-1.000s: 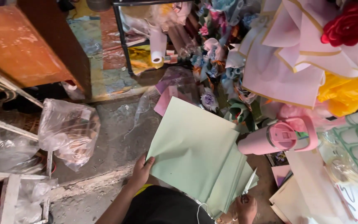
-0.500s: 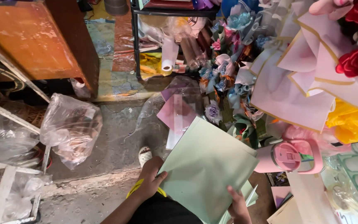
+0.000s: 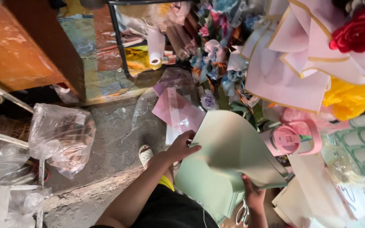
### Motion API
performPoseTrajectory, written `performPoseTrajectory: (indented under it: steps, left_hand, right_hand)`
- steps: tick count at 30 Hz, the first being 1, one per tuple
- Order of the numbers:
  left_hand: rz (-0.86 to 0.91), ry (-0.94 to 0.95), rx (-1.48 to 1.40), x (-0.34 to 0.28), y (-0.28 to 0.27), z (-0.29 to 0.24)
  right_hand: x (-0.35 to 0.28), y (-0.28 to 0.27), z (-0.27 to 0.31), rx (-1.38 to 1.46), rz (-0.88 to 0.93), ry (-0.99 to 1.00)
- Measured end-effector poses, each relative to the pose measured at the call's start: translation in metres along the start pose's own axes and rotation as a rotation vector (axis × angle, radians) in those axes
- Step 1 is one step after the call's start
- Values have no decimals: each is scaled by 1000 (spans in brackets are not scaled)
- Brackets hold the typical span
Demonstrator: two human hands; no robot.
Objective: The person folds a sheet of light green paper, then uses scissors to trim the edges. They continue folding and cutting the paper into smaller sections while seated.
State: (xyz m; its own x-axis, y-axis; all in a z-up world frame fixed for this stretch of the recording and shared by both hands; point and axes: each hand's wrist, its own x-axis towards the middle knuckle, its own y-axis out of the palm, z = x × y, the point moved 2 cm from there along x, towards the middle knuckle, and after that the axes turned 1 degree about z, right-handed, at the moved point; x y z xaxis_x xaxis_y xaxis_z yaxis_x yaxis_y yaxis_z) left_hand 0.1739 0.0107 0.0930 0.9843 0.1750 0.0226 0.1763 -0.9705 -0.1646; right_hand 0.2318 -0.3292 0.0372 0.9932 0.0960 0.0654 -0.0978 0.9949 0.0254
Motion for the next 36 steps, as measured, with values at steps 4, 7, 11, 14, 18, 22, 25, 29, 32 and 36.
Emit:
performPoseTrajectory:
  steps: [4, 7, 11, 14, 18, 22, 25, 29, 32, 36]
  left_hand:
    - [43, -87, 15, 8, 28, 24]
    - [74, -86, 75, 15, 53, 94]
    - [57, 79, 69, 19, 81, 148]
    - [29, 138, 92, 17, 83, 133]
    - [27, 97, 61, 11, 78, 112]
    - [-5, -24, 100, 14, 67, 96]
    - [-60, 31, 62, 15, 49, 92]
    - [-114, 0, 61, 11, 37, 102]
    - [-153, -103, -48, -5, 41, 103]
    - [-266, -59, -262, -30, 70, 75]
  right_hand:
    - [-3, -30, -19, -194, -71, -30]
    - [-15, -24, -35, -198, -120, 194]
    - [-27, -16, -53, -179, -192, 96]
    - [-25, -18, -71, -115, -247, 69]
    - [-25, -25, -78, -191, -284, 96]
    - [-18, -30, -59, -241, -286, 58]
    - [-12, -25, -19, -312, -251, 63]
    - [-17, 9, 42, -347, -194, 40]
    - [-23, 30, 51, -284, -134, 16]
    - [-25, 63, 31, -244, 7, -5]
